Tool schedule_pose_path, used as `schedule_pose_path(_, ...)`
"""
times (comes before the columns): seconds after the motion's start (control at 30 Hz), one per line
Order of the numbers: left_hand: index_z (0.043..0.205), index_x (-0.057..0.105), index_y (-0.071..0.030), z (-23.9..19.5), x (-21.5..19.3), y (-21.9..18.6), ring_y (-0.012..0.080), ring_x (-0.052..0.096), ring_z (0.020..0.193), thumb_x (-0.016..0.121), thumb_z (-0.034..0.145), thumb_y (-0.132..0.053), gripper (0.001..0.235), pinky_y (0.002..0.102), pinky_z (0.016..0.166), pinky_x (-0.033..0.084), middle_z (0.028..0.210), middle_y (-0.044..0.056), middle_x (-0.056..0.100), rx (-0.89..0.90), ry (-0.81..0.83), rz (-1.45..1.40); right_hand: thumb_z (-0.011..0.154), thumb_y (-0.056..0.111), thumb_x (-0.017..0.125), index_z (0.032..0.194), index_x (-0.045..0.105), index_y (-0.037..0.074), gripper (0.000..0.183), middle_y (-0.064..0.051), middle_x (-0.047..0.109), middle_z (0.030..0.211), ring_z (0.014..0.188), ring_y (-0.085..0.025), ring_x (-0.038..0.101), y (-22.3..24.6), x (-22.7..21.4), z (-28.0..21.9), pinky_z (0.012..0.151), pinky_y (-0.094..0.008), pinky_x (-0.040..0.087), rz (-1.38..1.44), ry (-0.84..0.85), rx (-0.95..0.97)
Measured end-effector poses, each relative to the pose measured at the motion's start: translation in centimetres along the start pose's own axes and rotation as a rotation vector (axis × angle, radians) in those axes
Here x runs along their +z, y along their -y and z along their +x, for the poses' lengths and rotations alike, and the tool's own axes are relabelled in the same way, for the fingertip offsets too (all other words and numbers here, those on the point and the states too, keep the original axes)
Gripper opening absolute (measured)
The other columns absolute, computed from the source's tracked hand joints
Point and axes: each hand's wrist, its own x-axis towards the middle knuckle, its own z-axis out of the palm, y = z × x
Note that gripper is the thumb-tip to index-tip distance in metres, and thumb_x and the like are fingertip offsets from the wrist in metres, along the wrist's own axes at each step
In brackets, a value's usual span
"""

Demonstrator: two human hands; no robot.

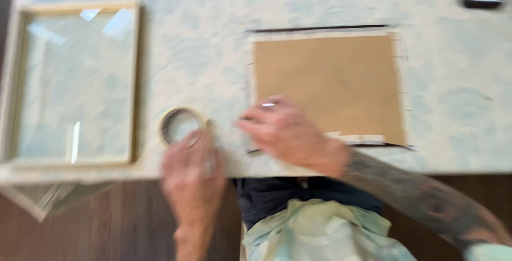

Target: Applying small pieces of masking tape to the edges of a cardboard board to secure it.

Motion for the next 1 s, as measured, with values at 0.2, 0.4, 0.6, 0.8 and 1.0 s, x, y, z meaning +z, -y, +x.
schedule_pose_path(0.2, 0.128, 0.074, -0.009, -1.6, 3.2, 3.0, 0.0264, 0.067, 0.096, 0.078, 0.095, -0.015, 0.034, 0.045, 0.107, 0.046, 0.107, 0.007, 0.076, -0.055, 0.054, 0.143, 0.098, 0.012, 0.056, 0.148, 0.046, 0.008, 0.051, -0.011, 0.058, 0.149, 0.137, -0.026, 0.057, 1.2, 6.3, 5.4, 0.117, -0.047, 0.041, 0.125, 0.075, 0.089)
schedule_pose_path(0.4, 0.121, 0.073, 0.000, -1.6, 1.6, 2.1, 0.0345, 0.064, 0.102, 0.071, 0.094, 0.002, 0.026, 0.050, 0.095, 0.052, 0.111, 0.015, 0.069, -0.140, -0.023, -0.208, 0.091, 0.016, 0.075, 0.136, 0.061, 0.014, 0.048, -0.002, 0.074, 0.128, 0.116, -0.021, 0.070, 1.1, 6.8, 4.9, 0.103, -0.049, 0.046, 0.349, -0.080, 0.173)
schedule_pose_path(0.6, 0.118, 0.074, -0.002, -1.1, 0.6, 0.0, 0.0307, 0.068, 0.102, 0.075, 0.087, 0.006, 0.032, 0.046, 0.101, 0.052, 0.112, 0.012, 0.072, -0.070, -0.049, -0.212, 0.097, 0.011, 0.066, 0.128, 0.067, 0.008, 0.031, -0.008, 0.075, 0.125, 0.116, -0.025, 0.073, 0.9, 1.4, 2.5, 0.101, -0.038, 0.057, 0.740, -0.209, 0.242)
schedule_pose_path(0.8, 0.120, 0.072, 0.001, -0.3, -0.7, -1.9, 0.0313, 0.066, 0.099, 0.073, 0.090, 0.008, 0.031, 0.043, 0.087, 0.057, 0.109, 0.016, 0.070, -0.009, 0.009, -0.278, 0.096, 0.023, 0.071, 0.113, 0.073, 0.013, 0.020, -0.003, 0.078, 0.113, 0.104, -0.020, 0.077, 1.2, 0.1, 0.3, 0.094, -0.032, 0.059, 0.885, -0.308, 0.375)
schedule_pose_path(1.0, 0.115, 0.071, 0.006, 0.9, -1.4, -3.9, 0.0313, 0.065, 0.097, 0.071, 0.087, 0.009, 0.028, 0.043, 0.095, 0.055, 0.107, 0.018, 0.071, 0.029, 0.013, -0.397, 0.094, 0.015, 0.072, 0.111, 0.069, 0.006, 0.020, -0.009, 0.076, 0.110, 0.101, -0.022, 0.075, 0.6, -0.8, -1.1, 0.097, -0.034, 0.062, 0.900, -0.317, 0.313)
